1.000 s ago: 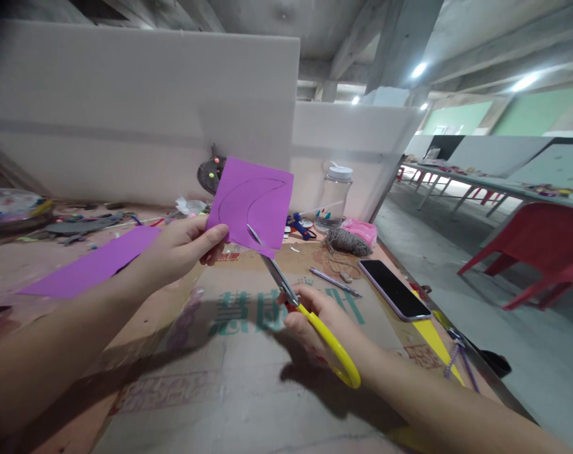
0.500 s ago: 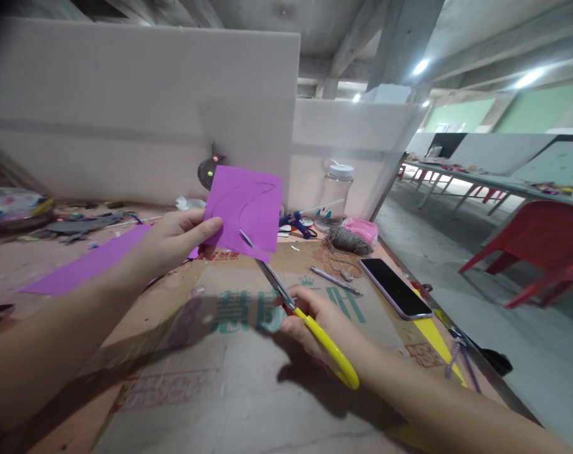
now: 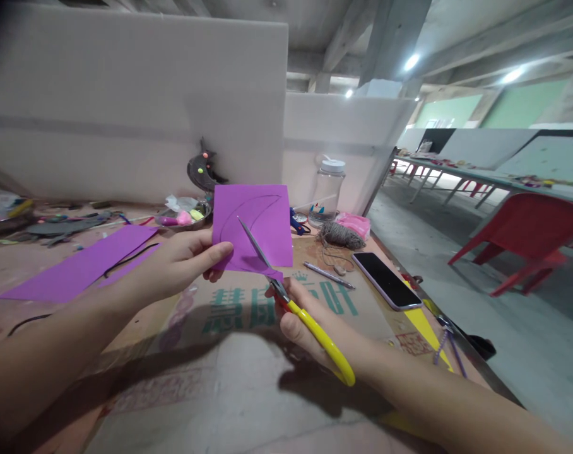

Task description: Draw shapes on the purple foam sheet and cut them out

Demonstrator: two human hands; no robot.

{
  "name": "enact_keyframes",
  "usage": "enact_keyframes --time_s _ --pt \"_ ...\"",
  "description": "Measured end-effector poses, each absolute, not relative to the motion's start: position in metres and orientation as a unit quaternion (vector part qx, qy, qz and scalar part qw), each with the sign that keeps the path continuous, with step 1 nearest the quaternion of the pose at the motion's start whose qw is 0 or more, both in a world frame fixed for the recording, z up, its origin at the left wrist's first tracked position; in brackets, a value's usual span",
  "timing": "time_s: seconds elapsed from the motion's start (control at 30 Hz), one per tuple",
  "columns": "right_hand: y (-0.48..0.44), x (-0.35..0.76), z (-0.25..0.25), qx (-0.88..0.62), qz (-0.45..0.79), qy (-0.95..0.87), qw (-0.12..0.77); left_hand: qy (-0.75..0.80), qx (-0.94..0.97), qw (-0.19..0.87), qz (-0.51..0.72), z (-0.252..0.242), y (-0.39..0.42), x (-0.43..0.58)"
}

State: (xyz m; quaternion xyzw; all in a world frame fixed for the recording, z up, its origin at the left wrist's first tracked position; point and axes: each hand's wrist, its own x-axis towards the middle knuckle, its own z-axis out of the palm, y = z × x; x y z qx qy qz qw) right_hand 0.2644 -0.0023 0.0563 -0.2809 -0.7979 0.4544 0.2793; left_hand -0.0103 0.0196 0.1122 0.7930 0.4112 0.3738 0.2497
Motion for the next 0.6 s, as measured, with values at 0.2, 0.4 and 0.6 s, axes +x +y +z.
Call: enact_keyframes --time_s 0.2,0.4,0.6 --pt "-0.0029 0.2602 0.0614 -0.285 0.474 -0.787 0.275 0.415 0.799 0.239 0.364 0.1125 0.0218 -0.0126" --pt "-0.0037 0.2588 0.0632 -0.298 0.476 -0.780 0.274 0.424 0.802 0.228 0.353 0.1114 0.0220 -0.0151" --pt "-0.0022 0.2570 0.0660 -0.288 0.451 -0.799 0.273 0.416 0.804 0.233 0.356 0.1114 0.0226 -0.0152"
